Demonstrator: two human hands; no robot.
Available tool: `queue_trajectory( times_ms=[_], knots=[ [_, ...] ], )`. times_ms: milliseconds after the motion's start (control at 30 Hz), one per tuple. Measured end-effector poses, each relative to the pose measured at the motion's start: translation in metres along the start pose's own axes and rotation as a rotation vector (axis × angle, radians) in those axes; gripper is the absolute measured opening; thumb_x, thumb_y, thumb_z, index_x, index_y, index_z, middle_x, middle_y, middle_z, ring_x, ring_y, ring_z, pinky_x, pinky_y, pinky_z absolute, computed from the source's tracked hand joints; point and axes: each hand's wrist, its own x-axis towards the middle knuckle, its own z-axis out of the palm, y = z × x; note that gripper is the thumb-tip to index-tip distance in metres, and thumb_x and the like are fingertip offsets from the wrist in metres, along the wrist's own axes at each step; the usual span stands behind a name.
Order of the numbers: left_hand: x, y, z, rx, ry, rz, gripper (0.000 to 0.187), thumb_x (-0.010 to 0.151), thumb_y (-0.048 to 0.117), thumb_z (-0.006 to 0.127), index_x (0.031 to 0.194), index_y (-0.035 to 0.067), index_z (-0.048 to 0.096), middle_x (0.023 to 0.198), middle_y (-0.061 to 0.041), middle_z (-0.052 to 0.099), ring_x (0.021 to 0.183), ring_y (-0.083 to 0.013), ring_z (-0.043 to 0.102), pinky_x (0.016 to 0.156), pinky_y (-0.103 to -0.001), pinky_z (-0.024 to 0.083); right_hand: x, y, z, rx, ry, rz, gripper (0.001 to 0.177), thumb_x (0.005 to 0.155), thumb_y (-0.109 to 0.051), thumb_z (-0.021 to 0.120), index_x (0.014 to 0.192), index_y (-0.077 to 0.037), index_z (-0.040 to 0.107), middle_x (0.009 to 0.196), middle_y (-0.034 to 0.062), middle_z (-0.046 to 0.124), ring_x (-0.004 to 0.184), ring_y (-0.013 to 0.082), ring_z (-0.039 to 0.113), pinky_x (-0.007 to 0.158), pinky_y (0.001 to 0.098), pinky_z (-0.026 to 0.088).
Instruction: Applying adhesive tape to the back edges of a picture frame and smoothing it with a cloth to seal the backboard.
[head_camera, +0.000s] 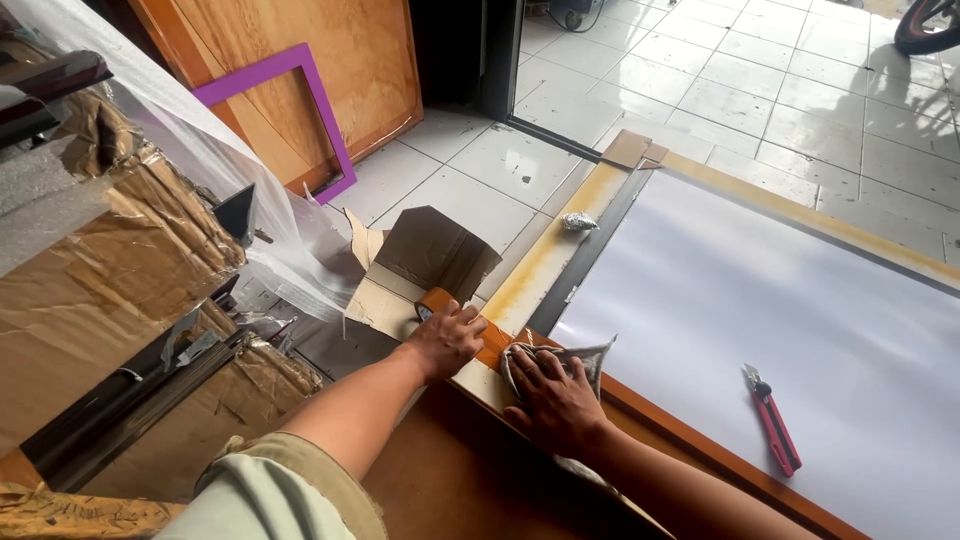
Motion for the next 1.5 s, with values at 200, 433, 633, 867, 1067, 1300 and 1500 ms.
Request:
queue_trajectory(
  times_ms=[200, 433, 633, 867, 1067, 1300, 1500],
  knots=[
    [-0.041, -0.009, -0.043, 0.046, -0.093, -0.139, 0.011, 0.087, 0.013, 0.079, 0.093, 0.020, 0.075, 0.119, 0.001, 0.059, 0.120, -0.0241, 0.054, 0.092, -0.045, 0.045, 0.061, -0.023, -0.030, 0.139, -0.145, 0.081, 0.088, 0.110, -0.070, 0.042, 0.177, -0.015, 0.032, 0.184, 0.0046, 0.031, 0.159, 0.0366, 0.026, 0.113, 0.0623, 0.028],
    [-0.056, 0.004, -0.048, -0.008, -0.050, -0.131, 0.034, 0.097, 0.031, 0.057, 0.131, 0.024, 0.055, 0.123, -0.003, 0.052, 0.123, -0.0293, 0.053, 0.110, -0.049, 0.040, 0.048, -0.012, -0.025, 0.182, -0.135, -0.068, 0.093, 0.110, -0.075, 0.036, 0.177, -0.011, 0.029, 0.190, 0.0066, 0.017, 0.171, 0.0459, 0.013, 0.124, 0.0822, 0.017],
    [0.044, 0.036, 0.005, -0.138, 0.229, 0.241, 0.068, 0.110, 0.053, 0.055, 0.167, 0.017, 0.049, 0.175, -0.012, 0.048, 0.159, -0.0380, 0.047, 0.128, -0.056, 0.036, -0.152, 0.077, -0.014, -0.491, 0.418, -0.259, 0.124, 0.102, -0.103, 0.025, 0.183, -0.011, 0.006, 0.189, 0.0090, 0.007, 0.177, 0.0344, 0.001, 0.144, 0.0591, -0.003],
    [0.164, 0.180, -0.024, -0.359, -0.020, 0.690, 0.079, 0.117, 0.058, 0.030, 0.180, 0.010, 0.022, 0.187, -0.015, 0.021, 0.174, -0.0348, 0.014, 0.139, -0.055, 0.010, -0.477, 0.163, 0.039, -0.589, 0.051, -0.105, 0.184, 0.057, -0.124, 0.065, 0.182, -0.004, 0.003, 0.192, 0.0135, 0.004, 0.179, 0.0427, -0.001, 0.138, 0.0562, 0.008],
    [0.212, 0.257, -0.032, -0.469, 0.028, 0.787, 0.085, 0.115, 0.063, 0.032, 0.179, 0.008, 0.024, 0.187, -0.021, 0.019, 0.173, -0.0389, 0.015, 0.138, -0.057, 0.010, -0.505, 0.141, 0.058, -0.557, 0.038, 0.225, 0.162, 0.060, -0.093, 0.062, 0.181, -0.003, 0.004, 0.192, 0.0198, 0.000, 0.178, 0.0432, -0.002, 0.137, 0.0555, 0.008],
    [0.261, 0.296, -0.057, -0.476, 0.054, 0.900, 0.094, 0.117, 0.062, 0.038, 0.175, -0.010, 0.020, 0.184, -0.033, 0.018, 0.172, -0.0433, 0.016, 0.139, -0.052, 0.011, -0.412, 0.126, 0.074, -0.520, 0.202, 0.172, 0.183, 0.043, -0.109, 0.066, 0.181, -0.003, 0.008, 0.191, 0.0257, 0.003, 0.179, 0.0426, 0.002, 0.141, 0.0541, 0.008],
    [0.293, 0.340, -0.090, -0.570, -0.081, 0.946, 0.092, 0.119, 0.063, 0.038, 0.178, -0.004, 0.016, 0.186, -0.028, 0.011, 0.172, -0.0407, 0.007, 0.137, -0.052, 0.006, -0.549, 0.160, 0.004, 0.284, -0.505, 0.466, 0.132, 0.090, -0.041, 0.086, 0.181, -0.005, -0.003, 0.189, 0.0196, -0.013, 0.172, 0.0396, -0.017, 0.136, 0.0589, -0.006]
  ],
)
